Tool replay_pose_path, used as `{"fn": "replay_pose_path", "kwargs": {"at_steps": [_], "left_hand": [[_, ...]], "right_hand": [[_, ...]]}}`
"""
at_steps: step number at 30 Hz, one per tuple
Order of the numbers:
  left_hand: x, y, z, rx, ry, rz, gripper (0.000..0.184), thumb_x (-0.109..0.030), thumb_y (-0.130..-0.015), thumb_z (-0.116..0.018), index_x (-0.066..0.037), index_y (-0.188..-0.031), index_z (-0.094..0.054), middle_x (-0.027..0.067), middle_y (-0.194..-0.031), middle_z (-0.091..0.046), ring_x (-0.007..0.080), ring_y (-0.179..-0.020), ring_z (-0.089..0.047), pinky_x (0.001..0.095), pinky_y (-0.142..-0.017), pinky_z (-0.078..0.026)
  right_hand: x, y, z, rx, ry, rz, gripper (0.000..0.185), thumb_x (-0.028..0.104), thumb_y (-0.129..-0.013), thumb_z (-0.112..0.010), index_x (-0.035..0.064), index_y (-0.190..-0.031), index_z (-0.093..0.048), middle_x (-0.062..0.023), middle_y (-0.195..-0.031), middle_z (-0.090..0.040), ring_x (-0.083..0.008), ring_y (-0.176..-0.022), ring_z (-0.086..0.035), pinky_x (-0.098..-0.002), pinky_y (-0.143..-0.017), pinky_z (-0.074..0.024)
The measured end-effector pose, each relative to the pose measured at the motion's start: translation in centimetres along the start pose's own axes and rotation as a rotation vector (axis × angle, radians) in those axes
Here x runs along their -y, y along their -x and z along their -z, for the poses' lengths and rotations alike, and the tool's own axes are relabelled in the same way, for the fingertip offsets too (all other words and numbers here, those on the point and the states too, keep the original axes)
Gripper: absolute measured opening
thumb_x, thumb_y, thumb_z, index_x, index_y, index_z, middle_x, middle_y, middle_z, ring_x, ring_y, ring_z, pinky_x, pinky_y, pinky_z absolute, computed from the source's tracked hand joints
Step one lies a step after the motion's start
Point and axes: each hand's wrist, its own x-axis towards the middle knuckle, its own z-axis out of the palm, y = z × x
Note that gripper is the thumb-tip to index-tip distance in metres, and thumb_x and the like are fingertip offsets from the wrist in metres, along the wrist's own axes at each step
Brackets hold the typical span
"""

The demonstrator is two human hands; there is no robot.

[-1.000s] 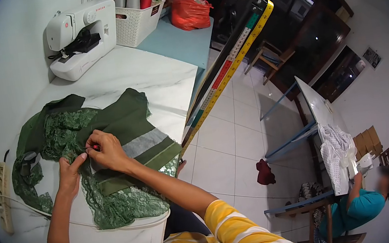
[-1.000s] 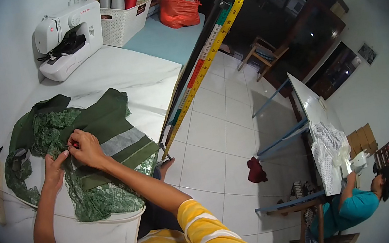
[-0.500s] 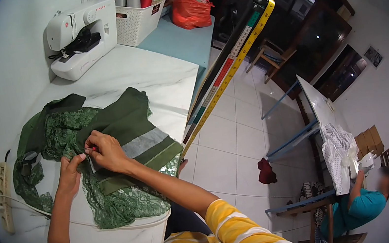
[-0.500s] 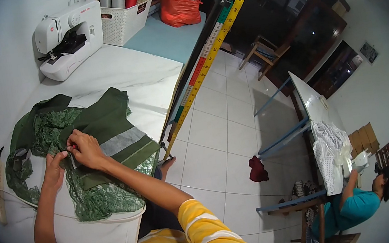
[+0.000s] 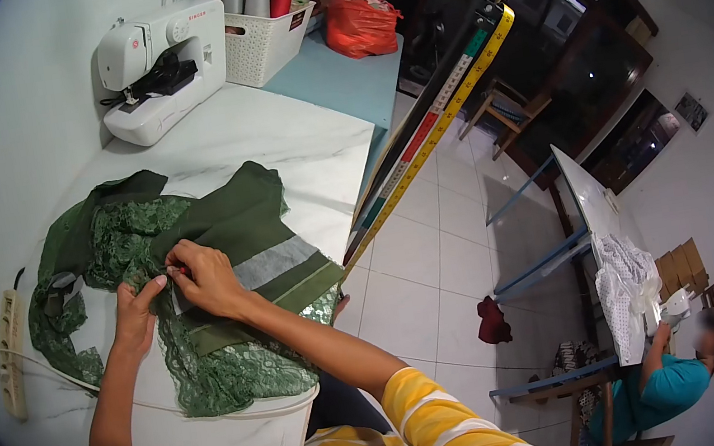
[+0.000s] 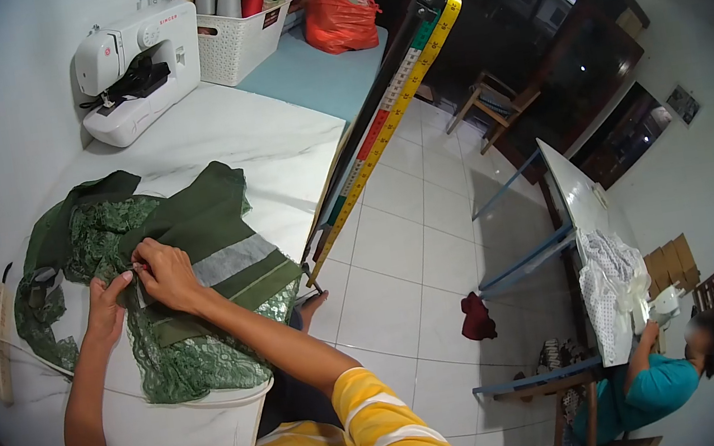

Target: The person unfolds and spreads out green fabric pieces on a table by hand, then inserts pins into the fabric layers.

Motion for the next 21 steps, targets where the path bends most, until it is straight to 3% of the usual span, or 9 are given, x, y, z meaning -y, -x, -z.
{"fn": "replay_pose_path", "kwargs": {"at_steps": [21], "left_hand": [[0.1,0.2,-0.4,-0.017,0.002,-0.006,0.026,-0.004,-0.083,-0.066,-0.001,-0.1,-0.046,0.0074,-0.096,-0.058,0.0113,-0.086,-0.057,0.0231,-0.079,-0.046]], "right_hand": [[-0.8,0.0,-0.5,-0.03,0.041,0.038,0.008,0.002,-0.078,-0.059,0.0047,-0.083,-0.053,-0.0069,-0.073,-0.053,-0.0253,-0.055,-0.048,-0.0365,-0.052,-0.0383]]}}
